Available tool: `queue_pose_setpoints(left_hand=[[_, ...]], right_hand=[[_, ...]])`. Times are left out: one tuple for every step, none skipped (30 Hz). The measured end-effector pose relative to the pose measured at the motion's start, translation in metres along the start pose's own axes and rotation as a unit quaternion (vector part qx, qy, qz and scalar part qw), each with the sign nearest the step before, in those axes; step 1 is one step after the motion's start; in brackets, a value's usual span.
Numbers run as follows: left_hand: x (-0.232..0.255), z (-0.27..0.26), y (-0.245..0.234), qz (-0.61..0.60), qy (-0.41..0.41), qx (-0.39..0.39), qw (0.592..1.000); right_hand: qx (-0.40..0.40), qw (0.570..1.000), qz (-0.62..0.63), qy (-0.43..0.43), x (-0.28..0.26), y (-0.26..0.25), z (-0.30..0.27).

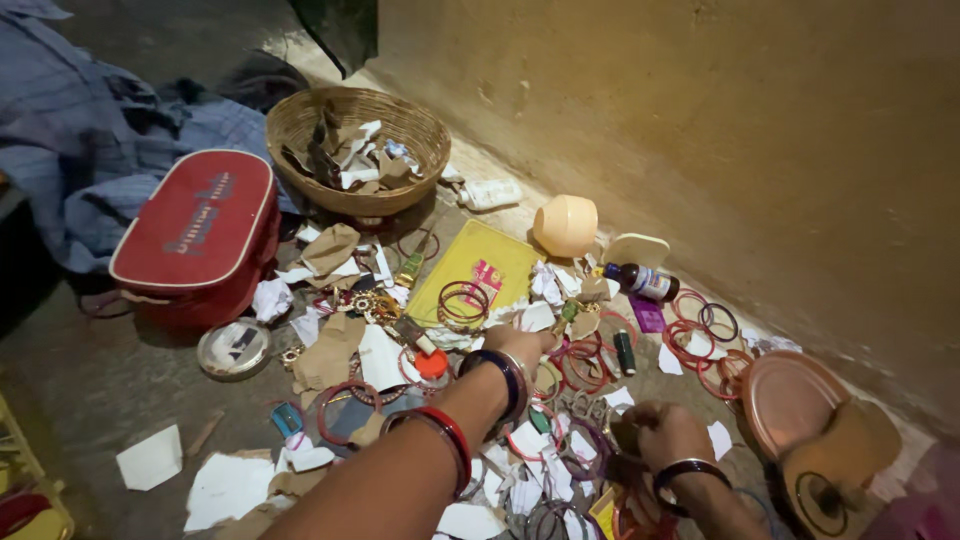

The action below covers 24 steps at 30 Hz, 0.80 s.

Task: The person sorts through a cluttered pile of small items on the floor, including bangles, jewelry, paper scraps, and plastic containers. They pick up and move items into a nearby basket and a red tin box.

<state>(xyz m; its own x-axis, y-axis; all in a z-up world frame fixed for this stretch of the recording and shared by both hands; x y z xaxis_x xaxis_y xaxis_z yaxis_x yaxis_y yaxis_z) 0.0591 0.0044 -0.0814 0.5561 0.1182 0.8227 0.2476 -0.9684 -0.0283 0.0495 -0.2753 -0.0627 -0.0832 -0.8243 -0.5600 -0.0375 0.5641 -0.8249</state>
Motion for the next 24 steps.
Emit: queue_pose_setpoints(left_hand=[[-0.007, 0.000, 0.005, -0.034, -0.032, -0.011, 0.999], [-0.010, 0.001, 0.010, -0.032, -0.036, -0.031, 0.998], [-0.014, 0.001, 0.013, -0.030, -0.040, -0.051, 0.997], [-0.018, 0.002, 0.016, -0.028, -0.044, -0.071, 0.996], [-0.022, 0.004, 0.022, -0.043, -0.050, -0.104, 0.992], [-0.025, 0.005, 0.029, -0.059, -0.057, -0.138, 0.987], [-0.027, 0.007, 0.035, -0.074, -0.063, -0.171, 0.980], [-0.029, 0.008, 0.035, -0.052, -0.059, -0.178, 0.981], [-0.033, 0.008, 0.034, -0.031, -0.055, -0.185, 0.981], [-0.036, 0.009, 0.033, -0.010, -0.051, -0.191, 0.980], [-0.039, 0.011, 0.033, 0.004, -0.056, -0.192, 0.980], [-0.042, 0.012, 0.033, 0.017, -0.060, -0.192, 0.979], [-0.046, 0.014, 0.032, 0.031, -0.064, -0.193, 0.979], [-0.049, 0.016, 0.032, 0.034, -0.061, -0.198, 0.978], [-0.051, 0.018, 0.033, 0.037, -0.059, -0.203, 0.977], [-0.054, 0.019, 0.033, 0.040, -0.057, -0.208, 0.976], [-0.057, 0.021, 0.032, 0.048, -0.061, -0.197, 0.977], [-0.059, 0.024, 0.031, 0.056, -0.065, -0.187, 0.979], [-0.061, 0.025, 0.031, 0.064, -0.068, -0.177, 0.980], [-0.061, 0.026, 0.033, 0.060, -0.068, -0.183, 0.979], [-0.062, 0.027, 0.035, 0.056, -0.067, -0.189, 0.978], [-0.061, 0.027, 0.037, 0.051, -0.067, -0.195, 0.977], [-0.060, 0.027, 0.037, 0.056, -0.063, -0.189, 0.978], [-0.060, 0.026, 0.035, 0.061, -0.060, -0.183, 0.979]], right_hand=[[-0.001, 1.000, -0.008, 0.000, -0.007, -0.002, -0.003], [-0.002, 1.000, -0.015, 0.000, -0.016, -0.004, -0.005], [-0.003, 1.000, -0.022, 0.000, -0.027, -0.005, -0.007], [-0.005, 1.000, -0.010, 0.000, -0.037, -0.004, -0.008], [-0.007, 1.000, 0.002, 0.000, -0.047, -0.002, -0.008], [-0.008, 1.000, 0.014, 0.000, -0.055, 0.000, -0.007], [-0.008, 0.999, -0.001, -0.045, -0.067, 0.002, -0.004], [-0.009, 0.996, -0.015, -0.089, -0.079, 0.006, -0.002], [-0.010, 0.991, -0.029, -0.133, -0.088, 0.010, 0.000], [-0.015, 0.987, -0.048, -0.156, -0.093, 0.014, 0.002], [-0.021, 0.982, -0.067, -0.178, -0.098, 0.018, 0.003], [-0.027, 0.976, -0.085, -0.200, -0.102, 0.023, 0.003], [-0.021, 0.974, -0.112, -0.193, -0.102, 0.025, 0.004], [-0.015, 0.972, -0.140, -0.186, -0.101, 0.027, 0.003], [-0.009, 0.970, -0.167, -0.178, -0.101, 0.028, 0.004], [-0.007, 0.967, -0.180, -0.182, -0.102, 0.028, 0.005], [-0.006, 0.964, -0.192, -0.185, -0.102, 0.026, 0.006], [-0.002, 0.960, -0.205, -0.188, -0.102, 0.024, 0.006], [-0.006, 0.959, -0.208, -0.192, -0.100, 0.023, 0.006], [-0.007, 0.958, -0.212, -0.195, -0.099, 0.021, 0.006], [-0.009, 0.956, -0.216, -0.198, -0.097, 0.020, 0.007], [-0.008, 0.957, -0.218, -0.193, -0.093, 0.019, 0.007], [-0.008, 0.958, -0.219, -0.187, -0.088, 0.020, 0.006], [-0.009, 0.958, -0.221, -0.182, -0.084, 0.021, 0.006]])
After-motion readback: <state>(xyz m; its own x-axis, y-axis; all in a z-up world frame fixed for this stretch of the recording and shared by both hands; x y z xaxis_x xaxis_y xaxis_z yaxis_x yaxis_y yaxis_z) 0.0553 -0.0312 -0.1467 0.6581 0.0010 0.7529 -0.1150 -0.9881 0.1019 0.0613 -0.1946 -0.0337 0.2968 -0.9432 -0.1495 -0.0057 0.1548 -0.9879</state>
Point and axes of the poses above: each hand's wrist, its own z-axis towards the middle knuckle, its own y-axis out of the palm, x = y × z, the point moved 8 cm from there along z, towards the middle knuckle, and after that the axes turned 15 degrees about z, right-handed, at the moved point
